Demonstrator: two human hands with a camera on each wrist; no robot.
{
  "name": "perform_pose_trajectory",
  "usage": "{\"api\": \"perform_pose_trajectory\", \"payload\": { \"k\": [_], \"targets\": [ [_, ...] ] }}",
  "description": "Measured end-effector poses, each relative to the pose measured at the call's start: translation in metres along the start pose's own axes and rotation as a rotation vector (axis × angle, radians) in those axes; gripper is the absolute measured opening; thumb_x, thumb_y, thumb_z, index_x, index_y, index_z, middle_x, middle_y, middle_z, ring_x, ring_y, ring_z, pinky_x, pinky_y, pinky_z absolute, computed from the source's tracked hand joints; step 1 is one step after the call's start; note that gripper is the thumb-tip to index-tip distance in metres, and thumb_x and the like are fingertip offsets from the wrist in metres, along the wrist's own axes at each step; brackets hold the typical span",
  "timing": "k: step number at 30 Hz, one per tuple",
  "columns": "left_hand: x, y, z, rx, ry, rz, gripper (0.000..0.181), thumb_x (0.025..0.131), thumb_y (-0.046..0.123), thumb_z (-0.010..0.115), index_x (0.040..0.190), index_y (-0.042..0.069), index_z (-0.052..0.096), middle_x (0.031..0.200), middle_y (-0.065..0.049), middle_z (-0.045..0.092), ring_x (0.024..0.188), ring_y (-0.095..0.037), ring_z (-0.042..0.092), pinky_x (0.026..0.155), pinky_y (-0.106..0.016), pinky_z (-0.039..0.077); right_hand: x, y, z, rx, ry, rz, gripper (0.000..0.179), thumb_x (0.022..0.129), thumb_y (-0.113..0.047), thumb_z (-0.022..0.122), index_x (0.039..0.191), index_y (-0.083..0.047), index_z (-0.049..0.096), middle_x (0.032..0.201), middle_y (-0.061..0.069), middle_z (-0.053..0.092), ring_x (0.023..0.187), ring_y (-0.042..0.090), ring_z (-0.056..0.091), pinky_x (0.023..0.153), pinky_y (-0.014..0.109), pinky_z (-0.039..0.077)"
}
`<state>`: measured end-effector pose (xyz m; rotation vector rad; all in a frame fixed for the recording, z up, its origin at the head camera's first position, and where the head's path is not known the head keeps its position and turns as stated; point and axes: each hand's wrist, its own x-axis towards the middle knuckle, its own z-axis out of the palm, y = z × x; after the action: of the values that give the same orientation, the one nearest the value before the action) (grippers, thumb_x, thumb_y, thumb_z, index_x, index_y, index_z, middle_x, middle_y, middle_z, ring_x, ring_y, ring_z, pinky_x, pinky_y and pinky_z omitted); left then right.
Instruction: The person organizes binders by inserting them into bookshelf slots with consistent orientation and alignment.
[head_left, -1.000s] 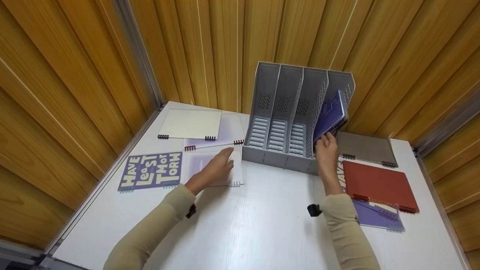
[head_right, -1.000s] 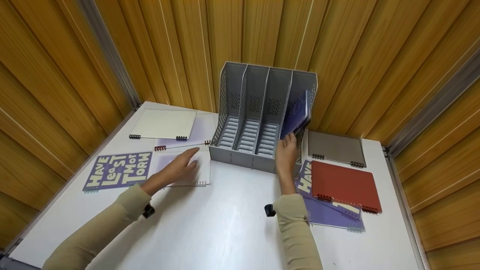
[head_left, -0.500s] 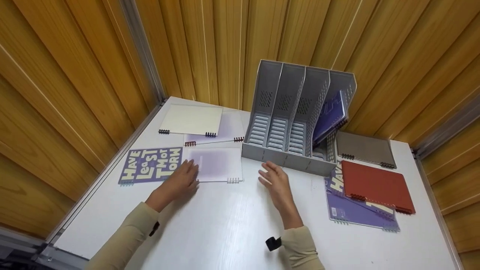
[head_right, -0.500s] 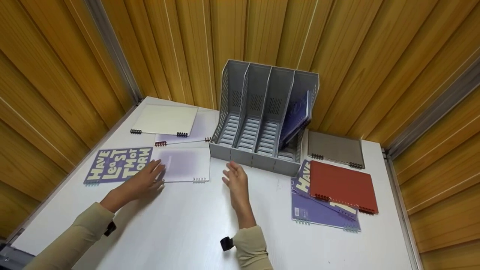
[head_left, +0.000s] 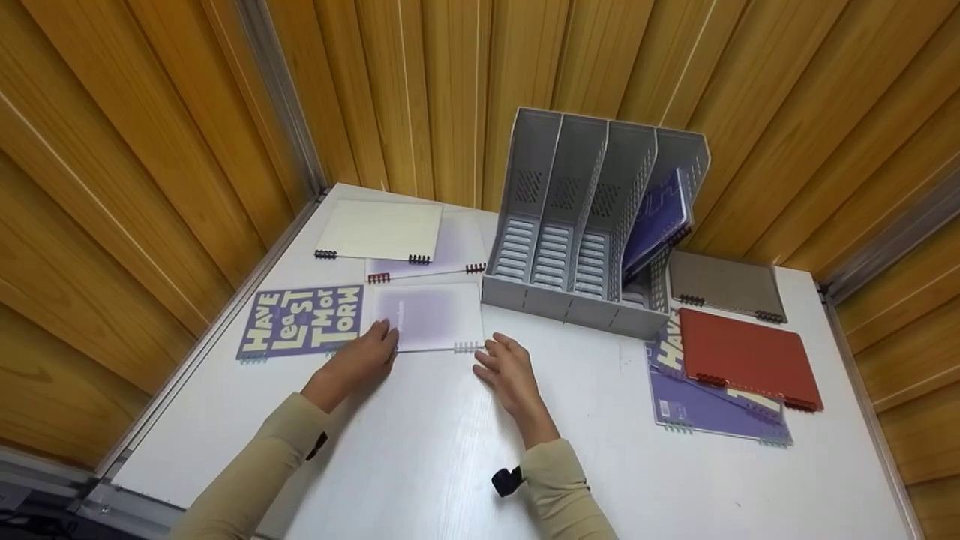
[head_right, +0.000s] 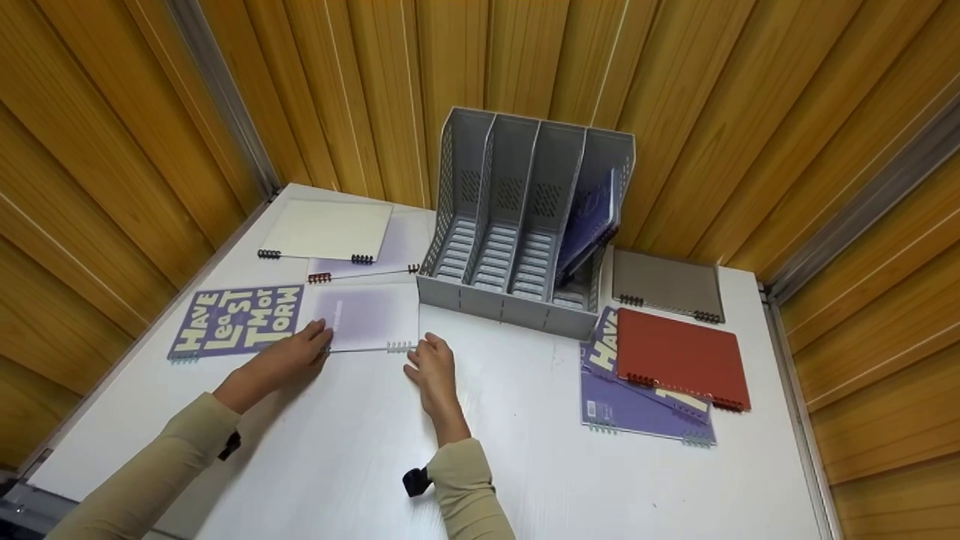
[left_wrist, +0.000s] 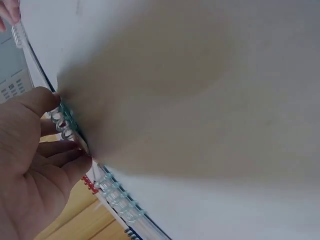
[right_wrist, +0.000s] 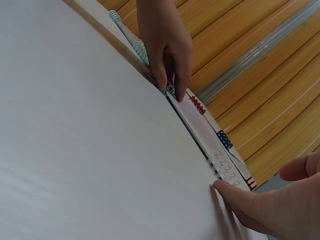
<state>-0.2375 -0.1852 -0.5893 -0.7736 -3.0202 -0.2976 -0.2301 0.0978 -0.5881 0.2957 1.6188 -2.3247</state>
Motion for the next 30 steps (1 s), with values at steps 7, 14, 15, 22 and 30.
{"api": "perform_pose_trajectory", "payload": {
  "k": [7,14,15,22,30],
  "targets": [
    [0.013,0.009,0.01,0.247,0.136,0.102,0.027,0.09,-0.009,0.062,0.117,-0.013,0.06,0.11,-0.034,0.064,0.092,-0.047,0.068,0.068,-0.05,0.059,0.005,0.002,-0.003,-0.001,0.012,0.032,0.053,0.109,-0.008,0.039,0.154,0.012,0.021,0.153,0.033,0.032,0.138,0.043,0.046,0.107,0.043,0.046],
    [0.019,0.013,0.015,0.307,0.246,0.019,0.017,0.085,-0.007,0.069,0.101,-0.007,0.066,0.088,-0.02,0.065,0.067,-0.034,0.064,0.05,-0.043,0.054,0.006,0.004,-0.003,0.012,0.008,0.024,0.052,0.109,-0.008,0.038,0.153,0.014,0.021,0.154,0.033,0.032,0.138,0.043,0.045,0.107,0.045,0.046],
    [0.019,0.013,0.015,0.3,0.238,-0.002,0.014,0.084,-0.006,0.068,0.099,-0.006,0.066,0.085,-0.019,0.064,0.065,-0.033,0.063,0.049,-0.043,0.053,0.006,0.005,-0.003,0.013,0.003,0.029,0.051,0.109,-0.008,0.038,0.153,0.014,0.021,0.154,0.033,0.032,0.138,0.044,0.045,0.107,0.045,0.046],
    [0.03,0.016,0.008,0.201,0.203,-0.079,0.01,0.084,-0.009,0.067,0.093,-0.006,0.066,0.077,-0.018,0.062,0.064,-0.035,0.062,0.054,-0.045,0.054,0.008,0.0,-0.003,0.002,0.004,0.019,0.05,0.109,-0.007,0.036,0.153,0.013,0.023,0.156,0.033,0.033,0.139,0.044,0.044,0.108,0.045,0.046],
    [0.028,0.011,0.008,0.11,0.237,-0.086,0.004,0.085,-0.003,0.07,0.084,-0.003,0.066,0.072,-0.016,0.063,0.06,-0.038,0.062,0.051,-0.047,0.052,0.005,-0.002,-0.003,-0.015,-0.047,0.01,0.052,0.105,-0.004,0.037,0.153,0.013,0.024,0.157,0.033,0.028,0.143,0.045,0.039,0.11,0.045,0.043]
  ]
}}
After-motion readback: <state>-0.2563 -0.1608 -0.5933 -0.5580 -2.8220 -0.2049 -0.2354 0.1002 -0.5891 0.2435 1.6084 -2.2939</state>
